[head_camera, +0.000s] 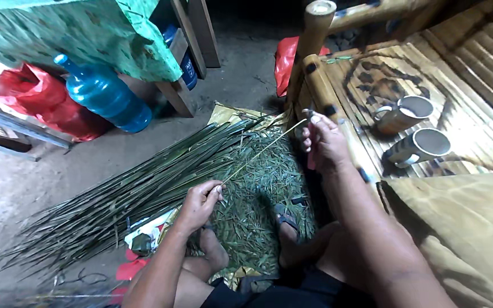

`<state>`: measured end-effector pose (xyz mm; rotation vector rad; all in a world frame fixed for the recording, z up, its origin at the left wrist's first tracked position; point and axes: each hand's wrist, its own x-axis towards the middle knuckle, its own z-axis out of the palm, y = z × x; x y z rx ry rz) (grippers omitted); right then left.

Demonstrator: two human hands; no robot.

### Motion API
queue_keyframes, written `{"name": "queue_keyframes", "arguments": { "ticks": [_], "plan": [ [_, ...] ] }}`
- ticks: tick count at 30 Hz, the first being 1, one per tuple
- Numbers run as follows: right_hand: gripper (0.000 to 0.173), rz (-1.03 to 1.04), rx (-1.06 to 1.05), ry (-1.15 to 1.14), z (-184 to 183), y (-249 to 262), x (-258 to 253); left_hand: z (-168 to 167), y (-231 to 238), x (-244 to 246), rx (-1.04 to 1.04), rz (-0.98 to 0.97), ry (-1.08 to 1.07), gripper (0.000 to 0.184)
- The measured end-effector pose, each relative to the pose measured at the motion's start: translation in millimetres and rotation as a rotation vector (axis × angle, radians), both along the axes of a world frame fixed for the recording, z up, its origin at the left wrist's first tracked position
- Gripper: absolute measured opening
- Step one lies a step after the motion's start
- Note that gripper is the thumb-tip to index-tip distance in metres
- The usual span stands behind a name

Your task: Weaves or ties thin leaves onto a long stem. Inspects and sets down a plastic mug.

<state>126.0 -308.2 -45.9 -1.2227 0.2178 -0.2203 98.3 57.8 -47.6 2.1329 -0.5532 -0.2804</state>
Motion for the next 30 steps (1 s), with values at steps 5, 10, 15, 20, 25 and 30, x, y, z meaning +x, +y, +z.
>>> {"name": "queue_keyframes", "arguments": {
  "ticks": [5, 10, 15, 20, 25, 30],
  "plan": [
    [0.037, 0.049, -0.12, 0.058, 9.2, 13.0, -8.1, 0.5, 4.5, -1.4, 0.049, 0.028, 0.017, 0.033],
    [0.033, 0.507, -0.143, 0.063, -9.6, 86.4, -32.6, 0.7, -6.5, -1.1, 0.015, -0.007, 0.014, 0.031],
    [0.029, 0.283, -0.093, 0.08, -10.2, 60.5, -22.9, -0.5, -9.1, -1.7, 0.051, -0.03, 0.0, 0.033],
    [0.037, 0.075, 0.074, 0.105, 1.2, 32.7, -12.7, -1.8, -11.2, -3.1, 0.115, -0.031, 0.008, 0.034],
    [0.029, 0.277, 0.196, 0.097, -2.5, 57.0, -22.6, -4.5, -23.1, -5.3, 0.24, -0.025, -0.155, 0.032],
    [0.036, 0.221, 0.167, 0.258, -32.1, 49.8, -21.2, 110.4, -18.9, -104.6, -0.339, 0.122, -0.405, 0.043]
  ]
}}
